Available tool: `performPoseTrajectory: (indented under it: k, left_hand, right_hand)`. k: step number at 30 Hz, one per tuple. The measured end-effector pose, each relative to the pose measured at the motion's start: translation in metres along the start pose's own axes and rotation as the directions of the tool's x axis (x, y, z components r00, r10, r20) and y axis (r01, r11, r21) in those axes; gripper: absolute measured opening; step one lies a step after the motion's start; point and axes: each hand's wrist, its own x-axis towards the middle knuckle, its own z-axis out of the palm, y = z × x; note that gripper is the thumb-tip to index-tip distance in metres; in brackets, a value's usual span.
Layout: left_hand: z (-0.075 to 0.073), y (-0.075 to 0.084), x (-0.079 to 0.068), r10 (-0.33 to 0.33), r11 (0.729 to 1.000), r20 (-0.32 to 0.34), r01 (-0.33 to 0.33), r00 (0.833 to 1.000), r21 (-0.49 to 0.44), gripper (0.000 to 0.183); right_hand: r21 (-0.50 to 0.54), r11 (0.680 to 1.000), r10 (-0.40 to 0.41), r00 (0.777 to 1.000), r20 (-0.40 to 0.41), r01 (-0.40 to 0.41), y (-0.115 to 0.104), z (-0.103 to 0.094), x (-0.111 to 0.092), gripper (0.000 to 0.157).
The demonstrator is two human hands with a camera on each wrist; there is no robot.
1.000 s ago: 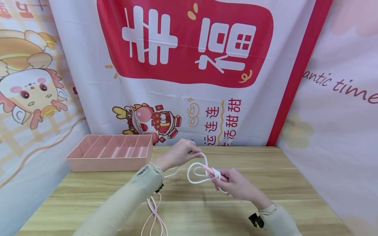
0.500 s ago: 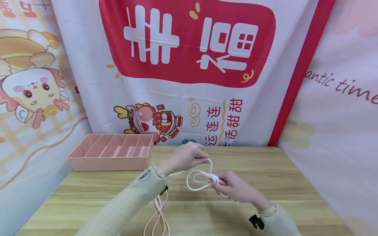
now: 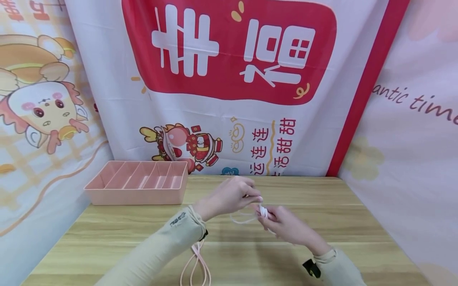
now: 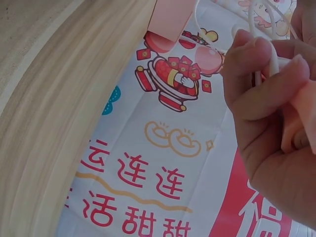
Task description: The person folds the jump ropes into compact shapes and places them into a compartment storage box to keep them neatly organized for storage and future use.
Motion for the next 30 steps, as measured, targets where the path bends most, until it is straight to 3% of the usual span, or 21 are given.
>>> performPoseTrajectory:
  k: [8, 16, 21, 26, 30]
  left_hand:
    - [0.007, 0.009, 0.001, 0.041, 0.998, -0.037, -0.039, 0.998, 0.05, 0.008]
    - [0.02, 0.013, -0.006, 0.089, 0.992, -0.173, -0.104, 0.981, -0.077, 0.016]
    - [0.027, 0.014, -0.016, 0.037, 0.983, -0.207, -0.073, 0.978, -0.17, 0.023]
    - [0.032, 0.016, -0.024, -0.006, 0.967, -0.238, -0.055, 0.971, -0.249, 0.023]
    - [0.036, 0.016, -0.029, -0.003, 0.961, -0.285, -0.076, 0.958, -0.266, 0.022]
  right_hand:
    - [0.046, 0.998, 0.039, 0.985, -0.166, -0.032, 0.004, 0.002, 0.001, 0.014]
    - [0.139, 0.99, 0.082, 0.932, -0.353, -0.034, -0.001, 0.001, 0.002, 0.016]
    - [0.176, 0.984, 0.067, 0.92, -0.387, 0.003, 0.002, 0.002, 0.002, 0.015]
    - [0.195, 0.98, 0.041, 0.926, -0.375, 0.035, -0.001, 0.003, 0.001, 0.013]
    - [0.201, 0.98, 0.064, 0.933, -0.353, 0.008, -0.004, 0.003, 0.001, 0.015]
